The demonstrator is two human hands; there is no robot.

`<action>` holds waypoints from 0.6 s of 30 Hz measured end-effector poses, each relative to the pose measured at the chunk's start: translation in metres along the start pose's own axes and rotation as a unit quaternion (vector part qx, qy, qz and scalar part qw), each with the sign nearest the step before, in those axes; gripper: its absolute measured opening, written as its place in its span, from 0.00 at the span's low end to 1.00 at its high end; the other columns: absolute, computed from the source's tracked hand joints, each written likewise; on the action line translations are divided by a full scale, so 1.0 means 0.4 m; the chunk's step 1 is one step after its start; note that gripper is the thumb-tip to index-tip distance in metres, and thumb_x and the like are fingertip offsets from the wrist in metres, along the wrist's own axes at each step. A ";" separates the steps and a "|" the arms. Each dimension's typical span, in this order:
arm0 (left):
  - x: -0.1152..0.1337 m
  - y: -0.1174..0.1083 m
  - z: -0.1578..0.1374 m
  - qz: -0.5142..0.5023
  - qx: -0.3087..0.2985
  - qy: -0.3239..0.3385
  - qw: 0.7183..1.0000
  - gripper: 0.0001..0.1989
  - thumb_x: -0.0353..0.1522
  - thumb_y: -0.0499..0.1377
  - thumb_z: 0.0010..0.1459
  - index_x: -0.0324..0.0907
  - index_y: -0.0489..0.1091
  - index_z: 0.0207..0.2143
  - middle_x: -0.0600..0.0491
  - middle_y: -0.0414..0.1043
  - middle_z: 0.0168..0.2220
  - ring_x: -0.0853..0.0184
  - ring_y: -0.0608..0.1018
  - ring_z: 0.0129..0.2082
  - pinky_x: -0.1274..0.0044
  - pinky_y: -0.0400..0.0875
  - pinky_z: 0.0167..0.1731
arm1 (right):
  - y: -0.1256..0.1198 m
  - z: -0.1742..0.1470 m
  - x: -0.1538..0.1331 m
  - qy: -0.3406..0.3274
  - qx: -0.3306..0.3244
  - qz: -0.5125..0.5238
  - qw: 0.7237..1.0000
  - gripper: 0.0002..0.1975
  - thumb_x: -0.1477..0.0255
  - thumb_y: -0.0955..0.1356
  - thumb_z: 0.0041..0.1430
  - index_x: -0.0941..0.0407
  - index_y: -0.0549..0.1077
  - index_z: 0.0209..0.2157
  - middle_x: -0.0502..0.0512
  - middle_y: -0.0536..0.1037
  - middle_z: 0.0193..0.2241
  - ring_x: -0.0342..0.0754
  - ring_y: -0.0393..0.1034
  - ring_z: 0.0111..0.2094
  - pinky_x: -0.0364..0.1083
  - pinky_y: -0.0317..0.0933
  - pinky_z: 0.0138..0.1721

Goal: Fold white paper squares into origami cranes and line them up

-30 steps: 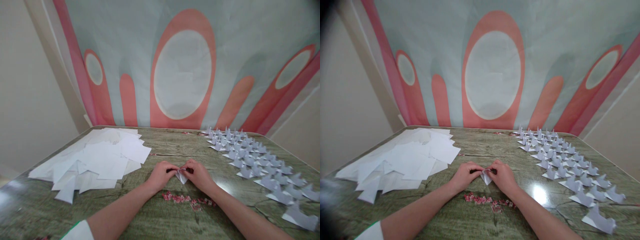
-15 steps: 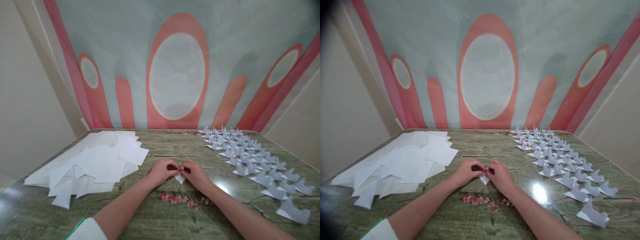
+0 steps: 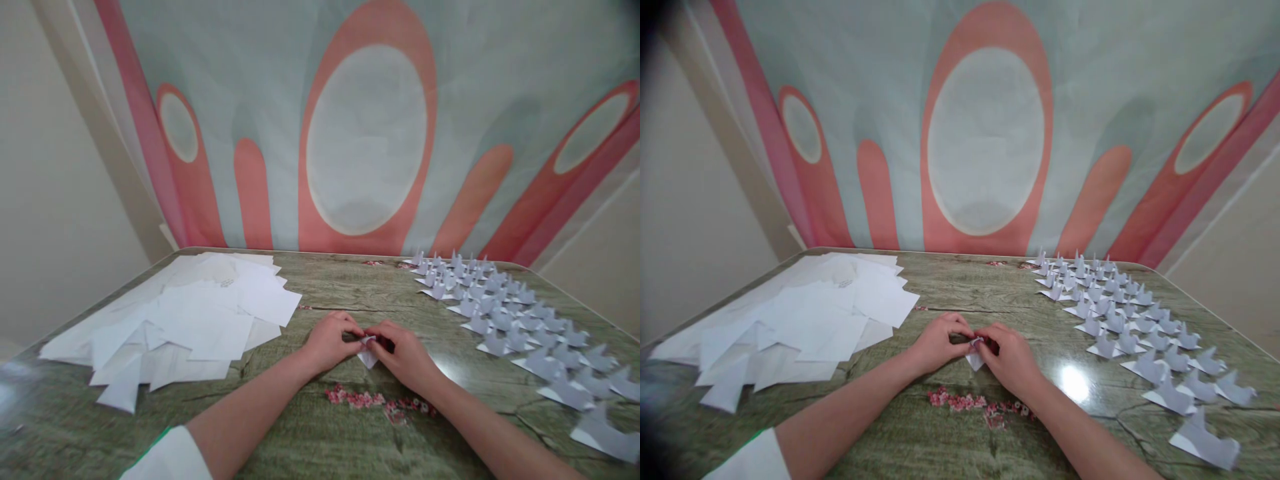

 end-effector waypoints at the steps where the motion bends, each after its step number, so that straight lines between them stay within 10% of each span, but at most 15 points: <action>1: 0.000 0.000 0.000 0.000 -0.002 0.000 1.000 0.09 0.38 0.61 0.48 0.44 0.75 0.31 0.54 0.71 0.31 0.67 0.71 0.35 0.77 0.62 0.37 | -0.001 -0.003 -0.007 -0.007 0.000 -0.003 1.000 0.09 0.73 0.63 0.54 0.54 0.73 0.35 0.52 0.72 0.27 0.46 0.65 0.29 0.44 0.57 0.32; 18: 0.007 0.002 -0.004 0.010 0.008 -0.022 1.000 0.08 0.35 0.60 0.48 0.46 0.75 0.32 0.54 0.69 0.32 0.66 0.70 0.35 0.77 0.63 0.37 | 0.017 0.000 -0.015 -0.014 0.031 -0.026 0.999 0.09 0.69 0.62 0.57 0.55 0.73 0.35 0.53 0.74 0.30 0.48 0.67 0.33 0.45 0.59 0.35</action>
Point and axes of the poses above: each hand's wrist, its own z-axis towards the middle knuckle, its own y-axis out of the palm, x = y × z, the point moved 1 cm from there along z, towards the middle knuckle
